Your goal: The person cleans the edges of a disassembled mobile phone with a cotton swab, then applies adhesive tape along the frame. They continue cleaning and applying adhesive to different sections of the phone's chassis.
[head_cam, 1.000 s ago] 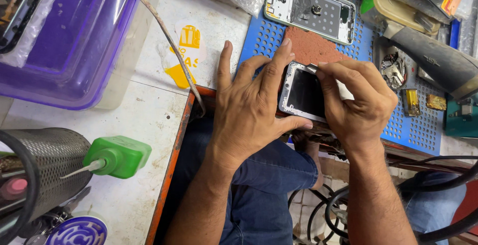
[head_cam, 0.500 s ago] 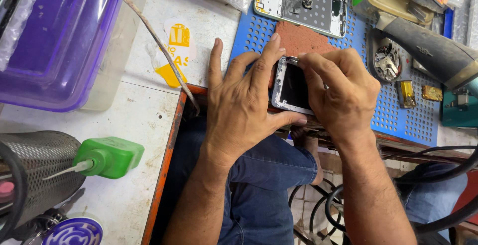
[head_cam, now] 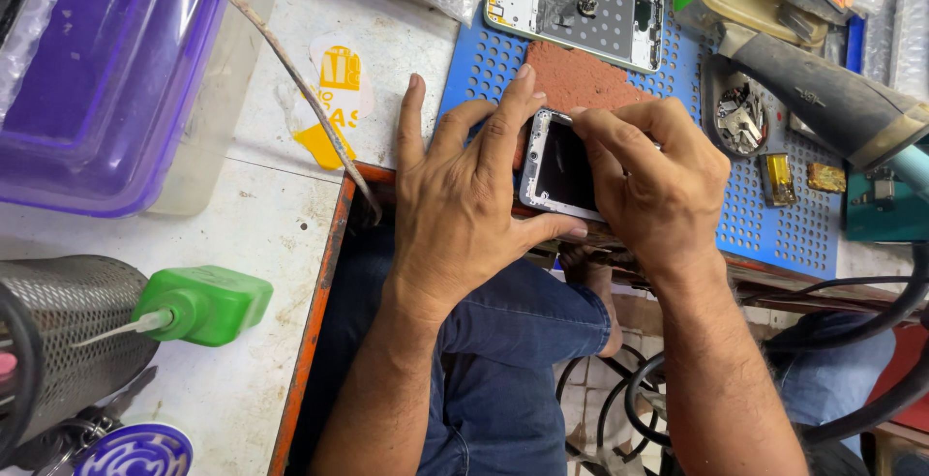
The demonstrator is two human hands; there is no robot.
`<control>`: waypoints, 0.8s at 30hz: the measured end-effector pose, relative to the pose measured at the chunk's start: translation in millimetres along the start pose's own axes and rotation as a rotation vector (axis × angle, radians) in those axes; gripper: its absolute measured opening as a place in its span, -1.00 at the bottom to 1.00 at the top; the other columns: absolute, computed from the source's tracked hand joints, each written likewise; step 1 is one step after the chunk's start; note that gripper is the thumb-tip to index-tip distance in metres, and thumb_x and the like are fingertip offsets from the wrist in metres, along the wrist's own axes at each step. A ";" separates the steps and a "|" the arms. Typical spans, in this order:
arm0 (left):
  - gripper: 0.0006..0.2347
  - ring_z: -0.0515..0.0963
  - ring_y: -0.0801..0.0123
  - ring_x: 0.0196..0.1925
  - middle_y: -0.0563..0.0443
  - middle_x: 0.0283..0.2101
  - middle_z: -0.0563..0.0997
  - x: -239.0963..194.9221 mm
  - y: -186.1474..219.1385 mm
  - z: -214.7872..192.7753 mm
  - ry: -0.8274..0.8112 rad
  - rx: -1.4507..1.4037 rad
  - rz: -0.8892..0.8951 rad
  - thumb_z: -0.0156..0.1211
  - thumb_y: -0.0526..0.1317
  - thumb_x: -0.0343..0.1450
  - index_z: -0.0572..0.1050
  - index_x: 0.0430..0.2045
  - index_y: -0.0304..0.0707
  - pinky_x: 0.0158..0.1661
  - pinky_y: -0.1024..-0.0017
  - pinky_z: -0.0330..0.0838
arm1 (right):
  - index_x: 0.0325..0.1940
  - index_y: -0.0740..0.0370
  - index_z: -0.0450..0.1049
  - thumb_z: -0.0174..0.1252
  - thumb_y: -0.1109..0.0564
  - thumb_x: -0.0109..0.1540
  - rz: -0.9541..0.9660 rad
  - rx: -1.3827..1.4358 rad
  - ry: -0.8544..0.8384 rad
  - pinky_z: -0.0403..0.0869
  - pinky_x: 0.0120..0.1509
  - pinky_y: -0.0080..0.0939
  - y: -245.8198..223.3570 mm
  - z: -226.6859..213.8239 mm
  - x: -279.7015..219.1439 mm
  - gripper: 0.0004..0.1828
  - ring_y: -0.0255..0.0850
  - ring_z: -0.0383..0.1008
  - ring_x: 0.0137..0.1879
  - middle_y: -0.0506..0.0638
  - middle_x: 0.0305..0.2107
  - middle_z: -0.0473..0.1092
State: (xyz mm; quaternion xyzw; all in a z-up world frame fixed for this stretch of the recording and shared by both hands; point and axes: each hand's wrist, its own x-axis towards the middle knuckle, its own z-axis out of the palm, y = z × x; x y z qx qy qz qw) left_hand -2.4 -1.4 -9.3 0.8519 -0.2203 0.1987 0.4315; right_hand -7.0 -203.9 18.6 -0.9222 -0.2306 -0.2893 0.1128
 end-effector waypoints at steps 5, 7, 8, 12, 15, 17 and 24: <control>0.14 0.45 0.33 0.27 0.17 0.16 0.60 0.6 -0.1 -1.4 0.016 -0.001 0.019 0.56 0.26 0.02 0.01 0.43 -0.26 0.53 -0.09 -0.32 | -0.01 0.26 0.59 0.41 0.38 0.40 0.113 0.017 0.122 0.43 -0.13 -0.31 3.2 -20.0 -13.2 -0.84 -0.20 0.47 -0.21 0.05 -0.27 0.46; 0.14 0.46 0.31 0.26 0.17 0.16 0.60 1.4 -0.1 -1.4 0.014 0.009 0.022 0.56 0.26 0.03 0.01 0.43 -0.27 0.53 -0.08 -0.31 | 0.00 0.32 0.57 0.38 0.39 0.42 0.222 0.037 0.240 0.45 -0.07 -0.32 3.4 -33.2 -30.2 -0.86 -0.21 0.48 -0.16 0.07 -0.23 0.46; 0.14 0.46 0.30 0.25 0.17 0.16 0.60 1.7 0.2 -1.2 0.011 0.014 0.024 0.56 0.26 0.03 0.01 0.43 -0.27 0.52 -0.08 -0.31 | 0.00 0.34 0.56 0.37 0.39 0.42 0.305 0.065 0.302 0.45 -0.06 -0.33 3.7 -39.2 -41.3 -0.87 -0.22 0.47 -0.16 0.07 -0.21 0.45; 0.11 0.47 0.29 0.25 0.15 0.20 0.59 3.7 2.7 -2.3 0.001 0.031 0.041 0.57 0.25 0.05 0.05 0.43 -0.27 0.52 -0.07 -0.30 | -0.02 0.34 0.56 0.34 0.36 0.39 0.574 0.068 0.354 0.47 -0.05 -0.35 8.1 -52.7 -89.1 -0.89 -0.26 0.48 -0.18 0.05 -0.21 0.45; 0.09 0.48 0.25 0.23 0.15 0.19 0.60 3.9 5.0 -2.6 -0.018 0.050 0.044 0.57 0.26 0.05 0.08 0.41 -0.28 0.51 -0.09 -0.28 | -0.01 0.29 0.59 0.35 0.34 0.40 0.550 -0.149 0.269 0.50 0.04 -0.29 12.0 -51.5 -114.9 -0.90 -0.19 0.52 -0.11 0.04 -0.19 0.50; 0.09 0.48 0.22 0.23 0.17 0.17 0.61 3.5 5.7 -1.8 -0.022 0.078 0.040 0.57 0.26 0.06 0.10 0.41 -0.30 0.50 -0.09 -0.25 | -0.01 0.23 0.63 0.38 0.31 0.37 0.535 -0.276 0.209 0.49 0.10 -0.20 14.4 -53.9 -119.0 -0.87 -0.11 0.51 -0.06 0.04 -0.16 0.51; 0.09 0.50 0.25 0.21 0.14 0.19 0.58 0.0 2.4 0.8 0.035 0.088 0.075 0.52 0.32 0.05 0.10 0.40 -0.29 0.51 -0.12 -0.21 | 0.06 0.25 0.61 0.30 0.30 0.40 0.586 -0.048 0.095 0.45 0.23 -0.19 -39.4 -91.4 -63.7 -0.85 -0.10 0.49 0.10 0.13 0.01 0.46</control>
